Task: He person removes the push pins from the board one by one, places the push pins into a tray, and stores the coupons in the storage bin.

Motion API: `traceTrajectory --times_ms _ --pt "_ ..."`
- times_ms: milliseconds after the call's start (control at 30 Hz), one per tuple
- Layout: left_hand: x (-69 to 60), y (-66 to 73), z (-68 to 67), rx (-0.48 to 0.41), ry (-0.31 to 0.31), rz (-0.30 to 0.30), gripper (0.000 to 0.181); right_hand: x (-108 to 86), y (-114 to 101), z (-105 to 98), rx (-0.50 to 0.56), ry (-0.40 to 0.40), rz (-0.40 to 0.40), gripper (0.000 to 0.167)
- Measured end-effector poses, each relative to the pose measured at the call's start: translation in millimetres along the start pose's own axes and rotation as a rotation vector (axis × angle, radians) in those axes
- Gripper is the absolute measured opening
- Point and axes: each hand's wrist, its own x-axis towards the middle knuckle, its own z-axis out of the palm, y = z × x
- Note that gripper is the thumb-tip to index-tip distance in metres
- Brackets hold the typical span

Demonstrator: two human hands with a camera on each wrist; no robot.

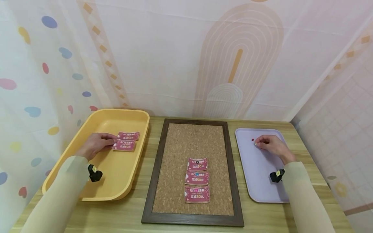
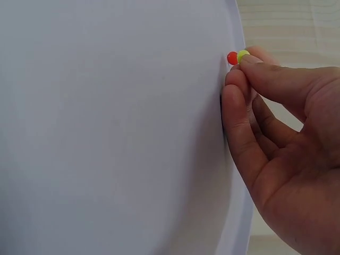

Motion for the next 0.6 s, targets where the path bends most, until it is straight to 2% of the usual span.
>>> traceTrajectory --times_ms 133,367,600 --pt "0.5 0.1 -0.8 0.005 0.0 -0.004 0.042 0.0 0.8 -0.1 -0.005 -0.002 -0.007 0.013" --pt "0.0 -0.4 -1.2 -0.039 -0.011 0.011 0.04 1.1 1.1 0.8 -0.036 -0.002 0.006 0.012" --pt "-3.0 4.4 -1.1 0.031 -0.014 0.013 0.042 2.3 -0.4 2.0 -0.051 -0.009 0.021 0.011"
